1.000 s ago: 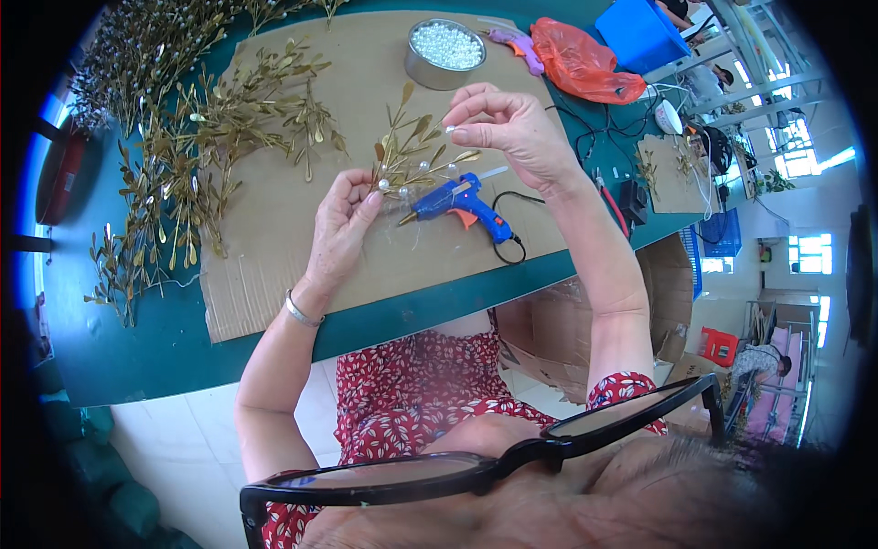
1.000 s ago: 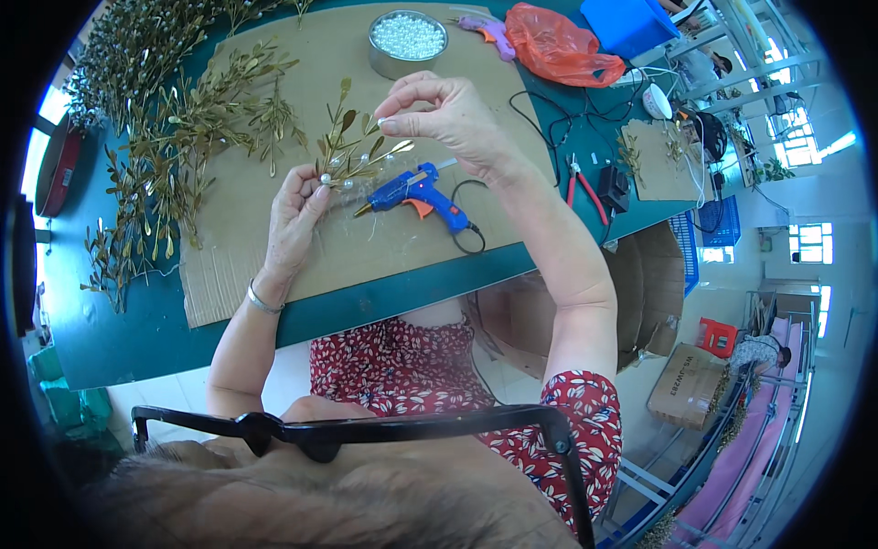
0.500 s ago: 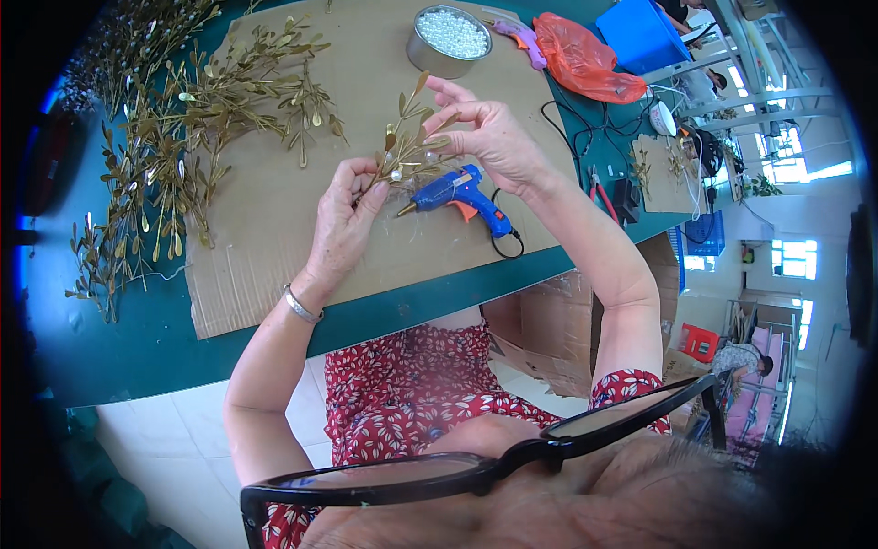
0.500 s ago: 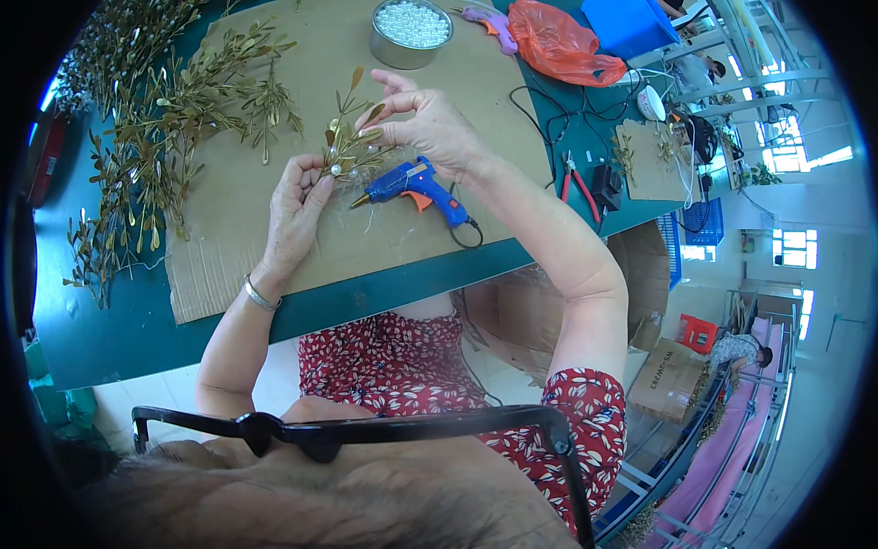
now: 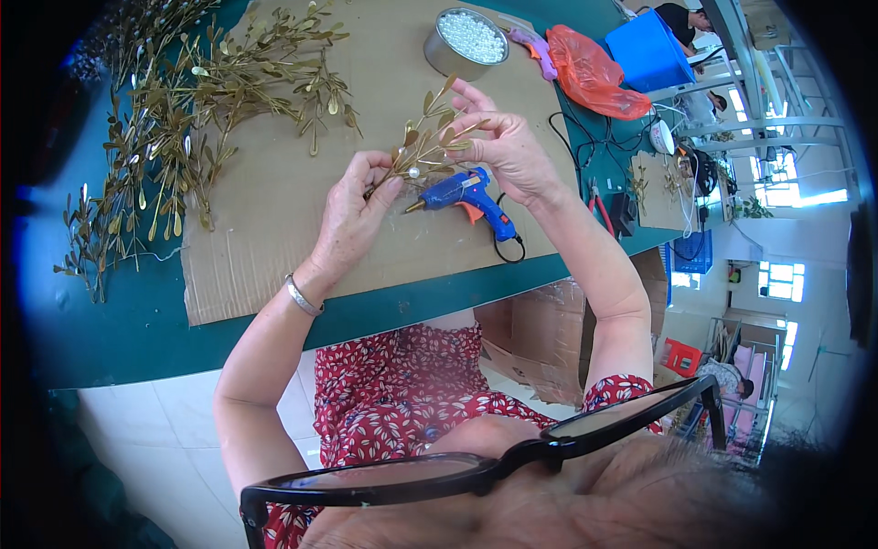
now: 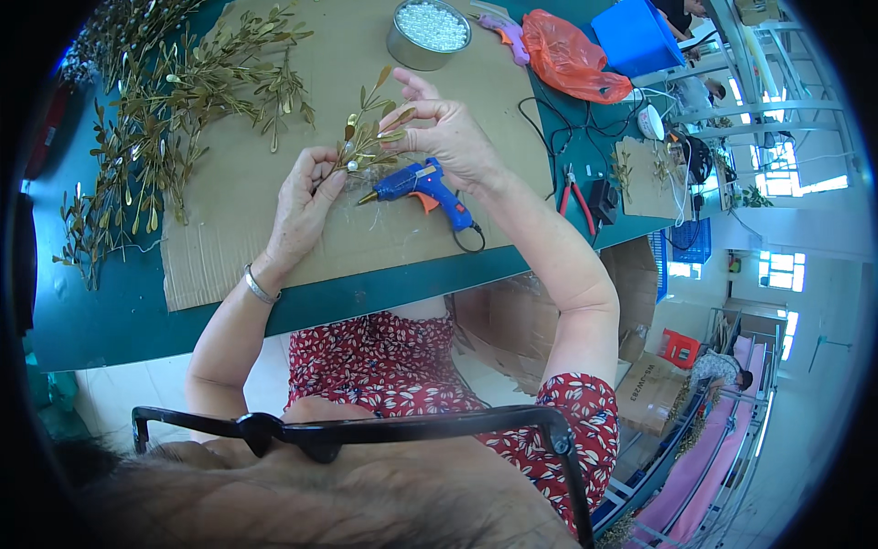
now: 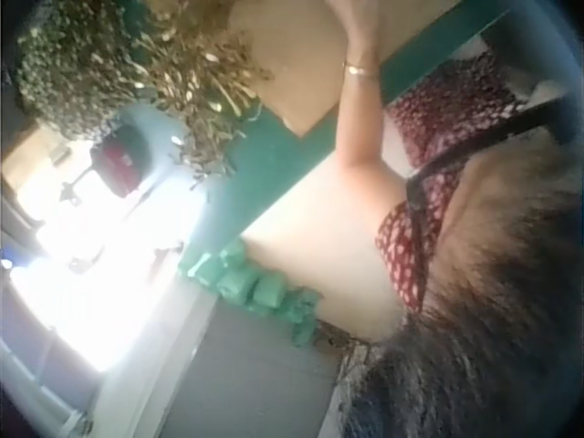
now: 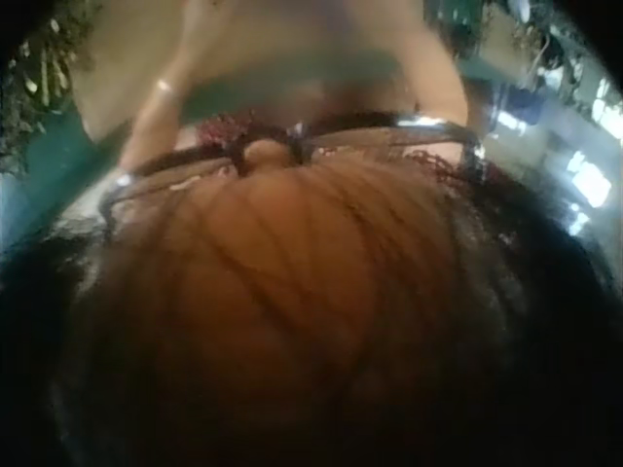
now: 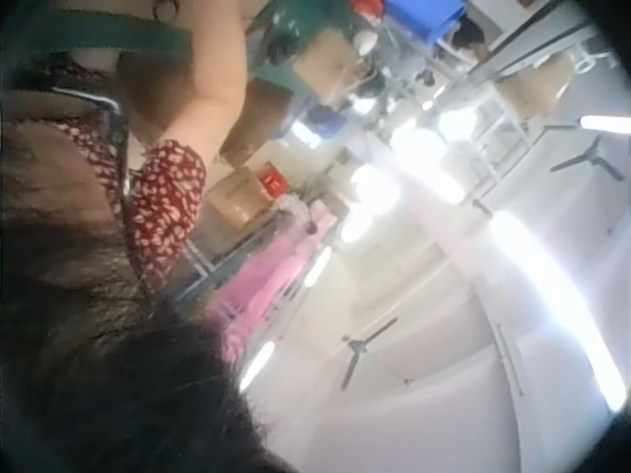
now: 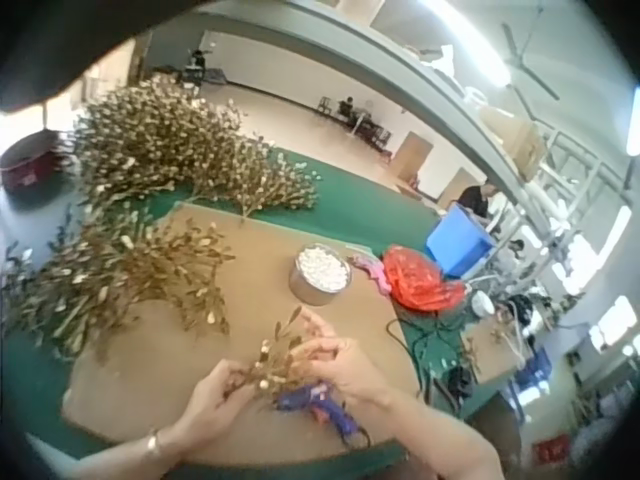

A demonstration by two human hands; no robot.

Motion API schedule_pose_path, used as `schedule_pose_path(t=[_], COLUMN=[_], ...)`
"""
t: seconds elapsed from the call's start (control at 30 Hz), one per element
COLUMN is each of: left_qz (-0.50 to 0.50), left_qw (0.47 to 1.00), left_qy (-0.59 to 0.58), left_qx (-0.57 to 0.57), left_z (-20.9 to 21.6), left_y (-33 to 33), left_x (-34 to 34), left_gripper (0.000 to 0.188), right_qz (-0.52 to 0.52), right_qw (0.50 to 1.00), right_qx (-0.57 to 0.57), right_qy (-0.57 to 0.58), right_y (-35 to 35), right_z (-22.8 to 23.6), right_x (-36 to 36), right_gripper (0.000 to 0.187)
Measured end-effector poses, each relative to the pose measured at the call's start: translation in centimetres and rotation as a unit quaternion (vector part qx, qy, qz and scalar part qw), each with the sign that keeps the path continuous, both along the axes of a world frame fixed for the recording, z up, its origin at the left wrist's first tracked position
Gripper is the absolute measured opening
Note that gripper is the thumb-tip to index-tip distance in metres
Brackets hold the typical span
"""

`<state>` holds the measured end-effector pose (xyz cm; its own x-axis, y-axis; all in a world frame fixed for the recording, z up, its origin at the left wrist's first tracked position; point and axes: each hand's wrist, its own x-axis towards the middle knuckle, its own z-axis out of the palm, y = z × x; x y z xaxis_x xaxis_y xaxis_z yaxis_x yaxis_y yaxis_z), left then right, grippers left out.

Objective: The person applies hot glue to artificial leaf branches with a glue gun and attaches pearl beads onto the branches by hand.

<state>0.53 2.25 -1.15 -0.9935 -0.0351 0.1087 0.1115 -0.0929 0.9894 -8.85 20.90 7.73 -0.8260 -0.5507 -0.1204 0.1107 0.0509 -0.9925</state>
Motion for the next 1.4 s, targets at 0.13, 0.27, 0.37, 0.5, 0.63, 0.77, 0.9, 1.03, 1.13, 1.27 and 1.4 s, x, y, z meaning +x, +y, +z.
schedule_pose_path(t=[0.13, 0.27, 0.37, 0.5, 0.63, 0.77, 0.9, 1.03, 1.13, 1.27, 1.4], left_qz=[-0.033, -0.032, -0.032, -0.034, -0.039, -0.035, -0.037, -0.035, -0.039, -0.040, -0.030], left_qw=[0.999, 0.999, 0.999, 0.999, 0.998, 0.999, 0.999, 0.999, 0.998, 0.998, 0.999], left_qy=[-0.024, -0.029, -0.025, -0.028, -0.029, -0.029, -0.033, -0.033, -0.036, -0.032, -0.027], left_qx=[-0.017, -0.028, -0.026, -0.030, -0.030, -0.019, -0.022, -0.016, -0.031, -0.019, -0.032], left_z=[0.58, 0.53, 0.29, 0.63, 0.26, 0.43, 0.55, 0.76, 0.88, 0.68, 0.75], left_y=[-0.32, -0.31, -0.29, -0.29, -0.37, -0.32, -0.37, -0.34, -0.34, -0.39, -0.47], left_x=[0.09, 0.09, 0.07, 0.16, 0.09, 0.07, 0.09, 0.14, 0.15, 0.12, 0.18], left_gripper=[0.017, 0.017, 0.017, 0.017, 0.016, 0.016, 0.016, 0.016, 0.016, 0.016, 0.015], right_qz=[-0.004, -0.005, 0.004, 0.011, 0.016, 0.014, 0.026, 0.025, 0.017, 0.017, 0.015], right_qw=[1.000, 1.000, 1.000, 1.000, 0.999, 0.999, 0.997, 0.996, 0.996, 0.998, 0.998], right_qx=[-0.002, 0.001, 0.004, 0.001, -0.007, -0.002, 0.014, 0.014, 0.023, 0.000, 0.000], right_qy=[-0.003, -0.004, 0.008, 0.010, 0.033, 0.047, 0.068, 0.080, 0.090, 0.059, 0.056], right_y=[0.22, 0.19, 0.35, 0.56, 0.36, 0.29, 0.35, 0.30, 0.49, 0.23, 0.28], right_z=[-0.05, -0.05, -0.13, -0.17, -0.55, -0.82, -0.54, -0.67, -0.88, -0.63, -0.88], right_x=[-0.02, -0.03, -0.10, -0.08, 0.06, 0.02, 0.00, 0.04, -0.06, 0.07, -0.03], right_gripper=[0.025, 0.025, 0.025, 0.027, 0.027, 0.026, 0.025, 0.025, 0.025, 0.025, 0.024])
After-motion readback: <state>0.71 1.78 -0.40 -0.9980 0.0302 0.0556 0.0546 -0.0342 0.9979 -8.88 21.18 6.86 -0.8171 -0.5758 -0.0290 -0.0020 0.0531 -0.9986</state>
